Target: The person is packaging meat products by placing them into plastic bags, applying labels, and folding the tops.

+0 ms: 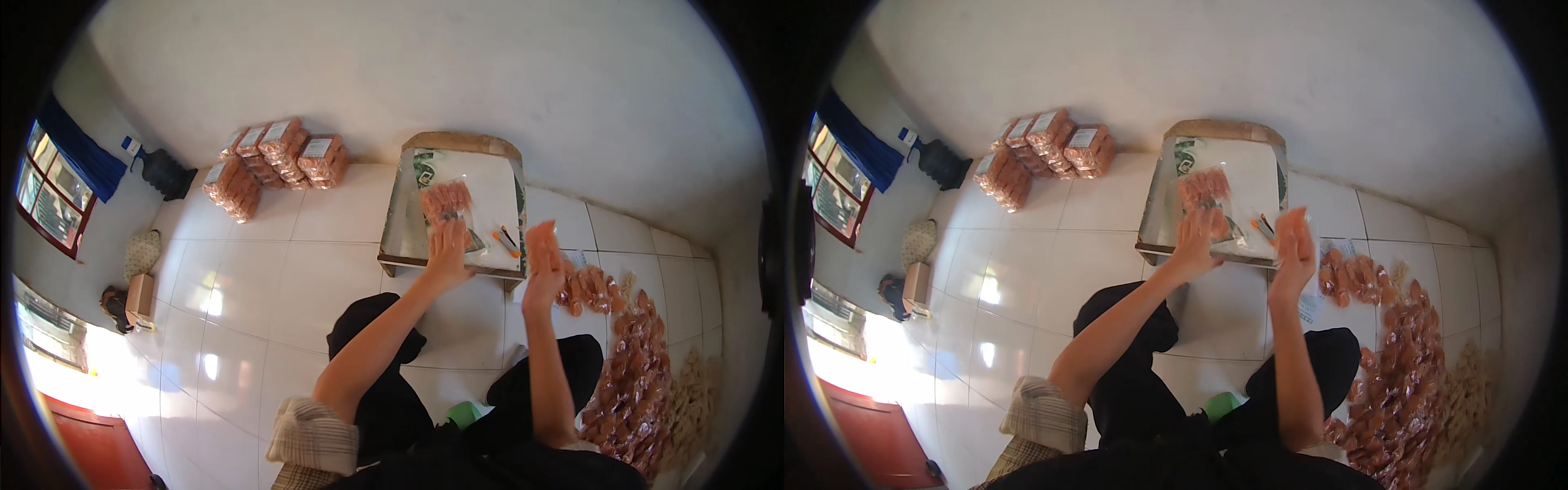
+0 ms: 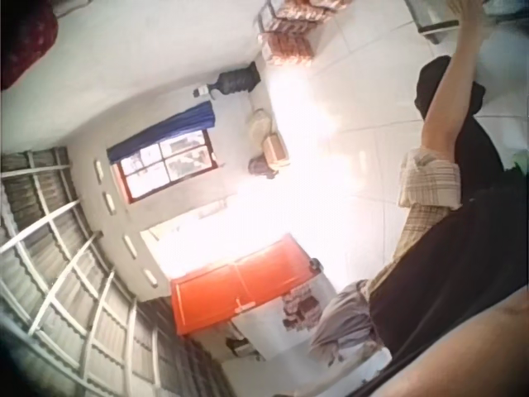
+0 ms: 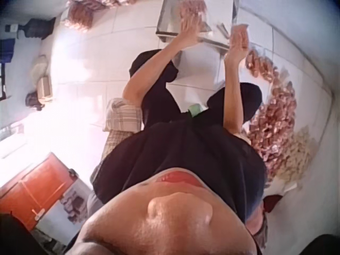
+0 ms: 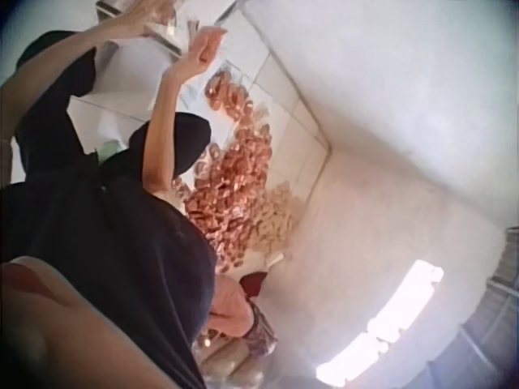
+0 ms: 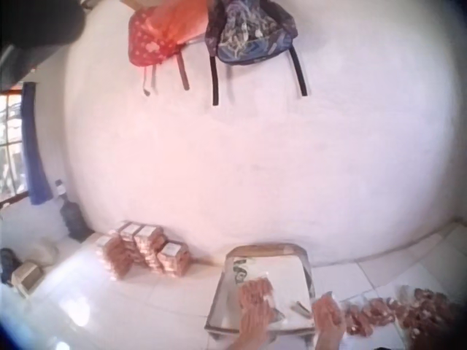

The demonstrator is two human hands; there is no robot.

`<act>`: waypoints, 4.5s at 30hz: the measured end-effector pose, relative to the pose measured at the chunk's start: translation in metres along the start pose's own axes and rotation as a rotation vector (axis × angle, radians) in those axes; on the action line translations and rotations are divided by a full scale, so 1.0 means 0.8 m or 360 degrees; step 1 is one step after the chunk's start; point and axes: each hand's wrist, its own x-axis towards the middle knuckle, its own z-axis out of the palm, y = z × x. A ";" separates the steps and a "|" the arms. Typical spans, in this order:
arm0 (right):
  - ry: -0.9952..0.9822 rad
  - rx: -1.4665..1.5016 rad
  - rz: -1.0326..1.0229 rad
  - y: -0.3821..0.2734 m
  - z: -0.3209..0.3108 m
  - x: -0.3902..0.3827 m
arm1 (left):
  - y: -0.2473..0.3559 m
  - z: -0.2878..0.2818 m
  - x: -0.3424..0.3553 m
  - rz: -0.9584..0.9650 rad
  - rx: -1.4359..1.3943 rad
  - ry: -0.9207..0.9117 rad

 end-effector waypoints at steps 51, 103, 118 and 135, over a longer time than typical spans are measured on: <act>-0.0042 -0.1356 -0.0031 0.273 0.039 0.024 | -0.147 0.133 0.067 -0.0748 -0.1612 0.0699; -0.0397 -0.1858 0.0041 -0.009 -0.318 0.142 | 0.145 0.192 0.105 0.0365 -0.0651 0.0222; 0.0110 -0.2190 -0.0108 0.143 -0.453 0.110 | 0.165 0.474 0.060 -0.0182 -0.0191 -0.0638; 0.0115 -0.1752 -0.0281 0.018 -0.294 0.099 | 0.193 0.258 0.123 -0.0197 -0.1142 -0.0415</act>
